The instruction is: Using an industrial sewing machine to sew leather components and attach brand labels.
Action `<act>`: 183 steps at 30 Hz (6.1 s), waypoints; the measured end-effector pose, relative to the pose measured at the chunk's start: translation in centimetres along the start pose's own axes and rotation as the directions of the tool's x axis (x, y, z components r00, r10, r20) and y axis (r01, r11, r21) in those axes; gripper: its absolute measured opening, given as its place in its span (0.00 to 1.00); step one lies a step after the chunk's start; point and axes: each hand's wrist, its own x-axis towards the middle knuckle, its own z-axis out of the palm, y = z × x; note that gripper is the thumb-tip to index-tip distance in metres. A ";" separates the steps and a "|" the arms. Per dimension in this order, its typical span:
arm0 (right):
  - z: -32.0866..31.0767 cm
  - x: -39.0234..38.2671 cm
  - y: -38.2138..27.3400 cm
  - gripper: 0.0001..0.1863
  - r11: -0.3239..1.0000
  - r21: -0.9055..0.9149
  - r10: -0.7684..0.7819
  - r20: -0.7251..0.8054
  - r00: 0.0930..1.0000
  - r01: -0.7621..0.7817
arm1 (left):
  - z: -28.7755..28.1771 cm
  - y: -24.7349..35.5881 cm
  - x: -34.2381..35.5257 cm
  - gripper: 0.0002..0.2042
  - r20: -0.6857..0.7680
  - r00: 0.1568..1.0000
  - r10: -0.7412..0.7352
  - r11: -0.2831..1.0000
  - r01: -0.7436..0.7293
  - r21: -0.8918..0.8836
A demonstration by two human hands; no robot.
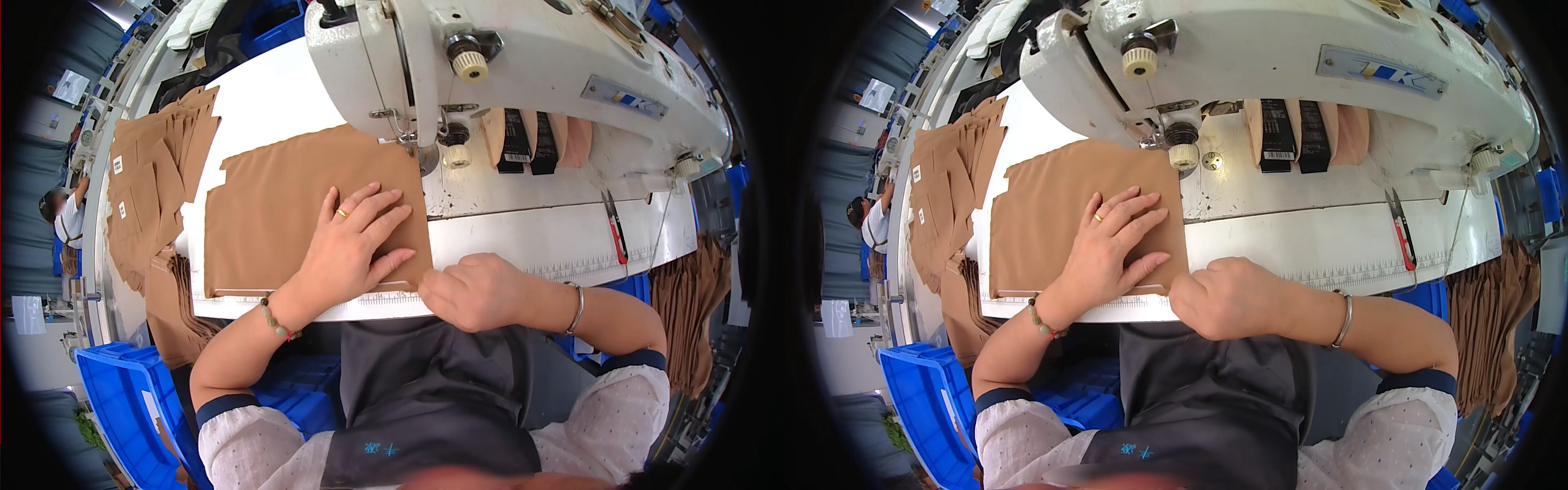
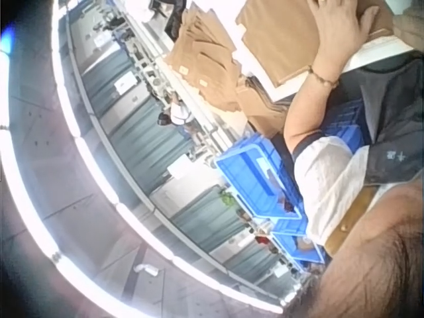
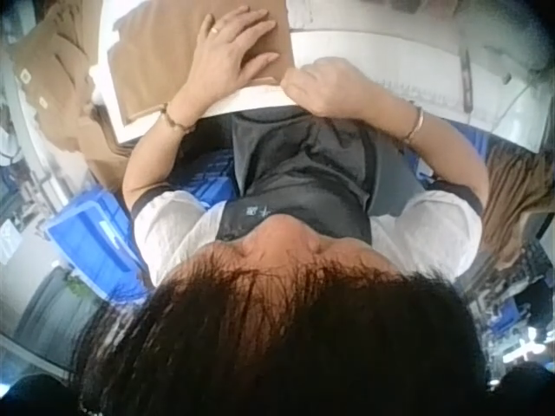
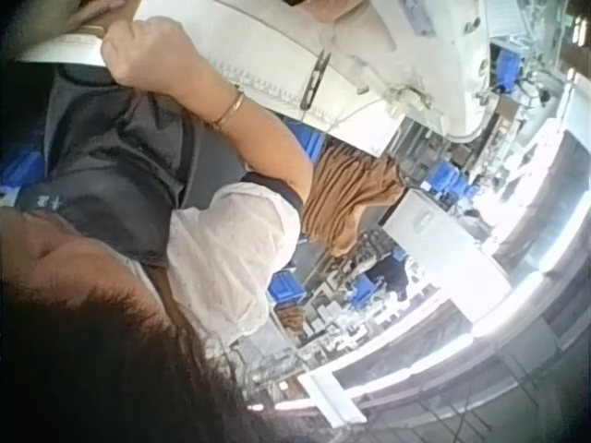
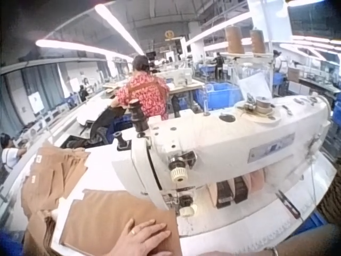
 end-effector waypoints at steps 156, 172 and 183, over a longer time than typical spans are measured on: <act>-1.4 5.8 -1.3 0.39 0.858 0.258 0.502 -0.234 0.833 -0.445 | -18.9 5.7 -6.0 0.10 -0.643 0.762 -0.077 0.933 0.283 0.223; -1.3 -2.9 -10.7 0.28 0.867 0.238 0.385 0.238 0.892 -0.438 | -5.9 -3.3 -6.1 0.17 0.309 0.840 -0.446 0.671 0.543 -0.505; -4.4 2.3 -4.4 0.23 0.814 0.260 0.563 -0.137 0.815 -0.519 | -4.8 1.8 -6.0 0.14 0.179 0.906 -0.384 0.491 0.364 -0.792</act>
